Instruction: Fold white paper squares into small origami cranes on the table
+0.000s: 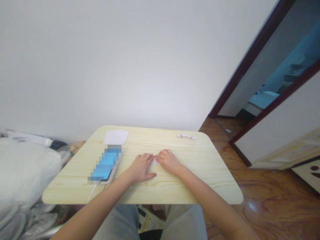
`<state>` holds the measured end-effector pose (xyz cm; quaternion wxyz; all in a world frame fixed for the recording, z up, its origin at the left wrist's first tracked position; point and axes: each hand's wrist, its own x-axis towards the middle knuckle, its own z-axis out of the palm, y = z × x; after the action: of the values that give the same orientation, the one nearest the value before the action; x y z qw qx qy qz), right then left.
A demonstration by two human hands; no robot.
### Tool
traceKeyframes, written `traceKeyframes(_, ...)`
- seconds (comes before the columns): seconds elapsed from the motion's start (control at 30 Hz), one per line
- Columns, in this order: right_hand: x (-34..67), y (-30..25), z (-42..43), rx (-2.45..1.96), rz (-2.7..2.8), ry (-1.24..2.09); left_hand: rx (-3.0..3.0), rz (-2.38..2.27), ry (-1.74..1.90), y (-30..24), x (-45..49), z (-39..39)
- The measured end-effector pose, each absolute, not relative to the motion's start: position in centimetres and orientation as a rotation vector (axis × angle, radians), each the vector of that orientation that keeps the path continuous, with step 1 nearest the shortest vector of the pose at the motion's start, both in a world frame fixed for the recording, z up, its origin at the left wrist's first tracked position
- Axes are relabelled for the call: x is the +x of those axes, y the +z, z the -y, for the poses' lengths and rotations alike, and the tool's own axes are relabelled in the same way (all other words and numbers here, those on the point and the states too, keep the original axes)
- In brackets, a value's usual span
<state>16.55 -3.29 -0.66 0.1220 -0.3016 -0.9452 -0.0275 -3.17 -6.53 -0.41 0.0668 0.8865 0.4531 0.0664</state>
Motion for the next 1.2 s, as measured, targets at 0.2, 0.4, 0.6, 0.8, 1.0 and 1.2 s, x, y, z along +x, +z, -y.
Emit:
traceKeyframes(0.2,16.7,-0.9,3.7,-0.970,2.756,-0.088,2.727,-1.349,0.242,-0.5,-3.2,6.5)
traceKeyframes(0.4,17.4,-0.7,3.7,-0.972,2.743,0.020,2.730,-1.325,0.293,-0.7,-3.2,6.5)
traceKeyframes(0.6,18.6,-0.7,3.9,-0.929,2.801,-0.017,2.729,-1.351,0.280,-1.3,-3.3,6.2)
traceKeyframes(0.8,18.9,-0.4,4.3,-0.944,2.836,-0.070,2.736,-1.369,0.299,-1.1,-3.0,6.7)
traceKeyframes(1.0,17.9,-0.2,3.4,-1.027,2.816,-0.065,2.787,-1.410,0.289,-0.2,-2.1,7.5)
traceKeyframes(1.2,17.7,-1.1,3.2,-1.136,2.736,0.059,2.727,-1.261,0.285,0.1,-2.5,5.1)
